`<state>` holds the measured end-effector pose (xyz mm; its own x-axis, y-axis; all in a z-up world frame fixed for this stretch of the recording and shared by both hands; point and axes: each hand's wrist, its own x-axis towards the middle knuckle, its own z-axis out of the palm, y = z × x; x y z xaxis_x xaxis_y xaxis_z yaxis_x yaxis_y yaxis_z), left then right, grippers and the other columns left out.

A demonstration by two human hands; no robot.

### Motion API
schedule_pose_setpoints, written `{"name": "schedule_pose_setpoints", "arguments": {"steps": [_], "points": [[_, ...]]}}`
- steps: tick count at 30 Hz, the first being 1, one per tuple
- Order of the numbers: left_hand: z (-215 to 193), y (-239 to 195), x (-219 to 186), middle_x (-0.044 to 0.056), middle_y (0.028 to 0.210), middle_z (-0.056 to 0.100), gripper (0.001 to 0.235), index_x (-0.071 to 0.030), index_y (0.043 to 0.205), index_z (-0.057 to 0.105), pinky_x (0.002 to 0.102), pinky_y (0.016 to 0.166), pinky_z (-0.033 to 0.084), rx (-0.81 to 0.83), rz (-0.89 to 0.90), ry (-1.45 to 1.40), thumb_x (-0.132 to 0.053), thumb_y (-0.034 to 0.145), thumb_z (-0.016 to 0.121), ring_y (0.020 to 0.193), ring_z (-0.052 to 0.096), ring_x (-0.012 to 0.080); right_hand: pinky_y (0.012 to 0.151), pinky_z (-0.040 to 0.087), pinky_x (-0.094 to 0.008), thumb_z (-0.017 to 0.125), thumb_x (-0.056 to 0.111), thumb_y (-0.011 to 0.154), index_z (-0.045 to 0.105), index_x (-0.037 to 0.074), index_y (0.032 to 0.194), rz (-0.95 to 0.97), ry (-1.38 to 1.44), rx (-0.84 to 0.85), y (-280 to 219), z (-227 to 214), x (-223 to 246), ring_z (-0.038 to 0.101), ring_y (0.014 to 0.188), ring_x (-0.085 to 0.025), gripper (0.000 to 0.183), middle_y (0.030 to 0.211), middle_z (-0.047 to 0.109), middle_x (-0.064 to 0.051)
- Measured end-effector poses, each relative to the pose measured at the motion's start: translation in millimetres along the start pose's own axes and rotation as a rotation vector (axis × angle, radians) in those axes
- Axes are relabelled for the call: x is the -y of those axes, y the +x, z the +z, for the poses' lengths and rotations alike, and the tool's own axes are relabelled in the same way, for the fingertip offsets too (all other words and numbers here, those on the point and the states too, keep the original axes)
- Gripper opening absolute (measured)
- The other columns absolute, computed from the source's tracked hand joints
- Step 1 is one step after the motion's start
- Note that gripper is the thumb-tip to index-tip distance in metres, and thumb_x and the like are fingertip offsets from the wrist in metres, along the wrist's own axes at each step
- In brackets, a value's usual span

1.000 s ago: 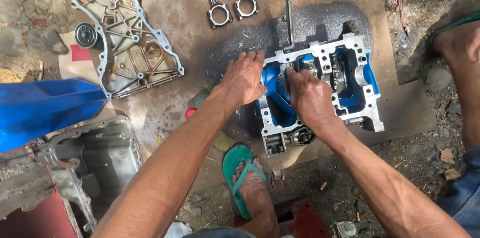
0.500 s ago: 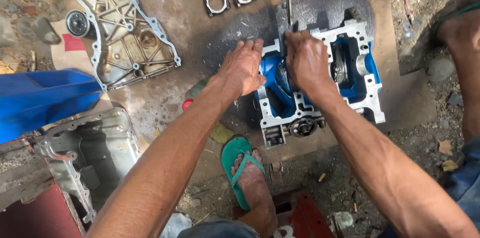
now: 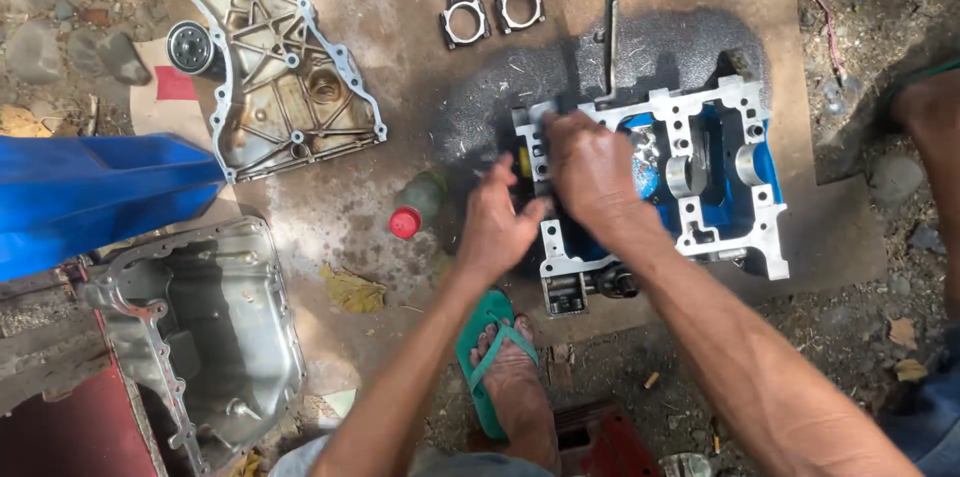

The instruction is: The person scrubs the inside of a disassembled engine block with a brush and liquid, then pours a clear liquid from a bottle into the block and continues scrubbing. The person then lifts the engine block to inspect it.

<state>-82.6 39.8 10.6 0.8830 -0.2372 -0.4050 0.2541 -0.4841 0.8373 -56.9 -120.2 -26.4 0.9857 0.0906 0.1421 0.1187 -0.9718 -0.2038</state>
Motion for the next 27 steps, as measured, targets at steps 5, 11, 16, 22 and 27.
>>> {"name": "schedule_pose_setpoints", "arguments": {"steps": [5,11,16,22,27], "points": [[53.1,-9.4,32.2,0.023,0.093,0.073,0.05,0.006,0.129,0.065,0.041,0.062,0.06,-0.283,-0.119,-0.269,-0.019,0.088,0.075,0.078,0.075,0.0317,0.057,0.058,-0.039,0.058,0.021,0.107,0.074,0.013,0.085,0.008,0.109,0.037,8.4,-25.1,-10.8,0.07,0.061,-0.028,0.029,0.064,0.065,-0.005],[55.6,-5.1,26.8,0.015,0.09,0.077,0.046,-0.005,0.121,0.072,0.037,0.064,0.062,-0.355,-0.223,-0.334,-0.029,0.083,0.081,0.079,0.075,0.027,0.063,0.058,-0.045,0.069,0.016,0.098,0.074,0.018,0.087,-0.226,0.193,0.077,27.5,-32.6,-37.6,0.072,0.071,-0.032,0.012,0.069,0.068,-0.009],[58.2,9.1,45.0,0.006,0.086,0.077,0.042,-0.015,0.116,0.073,0.031,0.065,0.061,-0.344,-0.308,-0.358,-0.035,0.08,0.085,0.075,0.075,0.0184,0.063,0.056,-0.041,0.067,0.012,0.095,0.074,0.016,0.08,-0.324,0.352,0.157,42.1,-30.9,-20.4,0.071,0.069,-0.03,0.017,0.068,0.068,-0.009],[12.6,16.1,3.8,0.039,0.144,0.046,0.098,0.002,0.154,0.036,0.057,0.114,0.041,-0.238,-0.053,-0.362,-0.031,0.077,0.086,0.137,0.045,0.0526,0.072,0.059,-0.04,0.068,0.004,0.094,0.078,0.007,0.088,-0.362,0.454,0.475,64.5,-45.4,-71.2,0.07,0.071,-0.03,0.012,0.075,0.07,-0.011],[12.3,41.4,20.2,0.026,0.151,0.04,0.111,-0.008,0.154,0.042,0.058,0.122,0.033,-0.082,0.04,-0.177,-0.038,0.061,0.095,0.143,0.039,0.0518,0.076,0.054,-0.034,0.074,0.011,0.089,0.073,0.016,0.083,-0.528,0.345,0.409,68.0,-8.4,-76.4,0.063,0.081,-0.023,0.008,0.083,0.061,0.0]]}}
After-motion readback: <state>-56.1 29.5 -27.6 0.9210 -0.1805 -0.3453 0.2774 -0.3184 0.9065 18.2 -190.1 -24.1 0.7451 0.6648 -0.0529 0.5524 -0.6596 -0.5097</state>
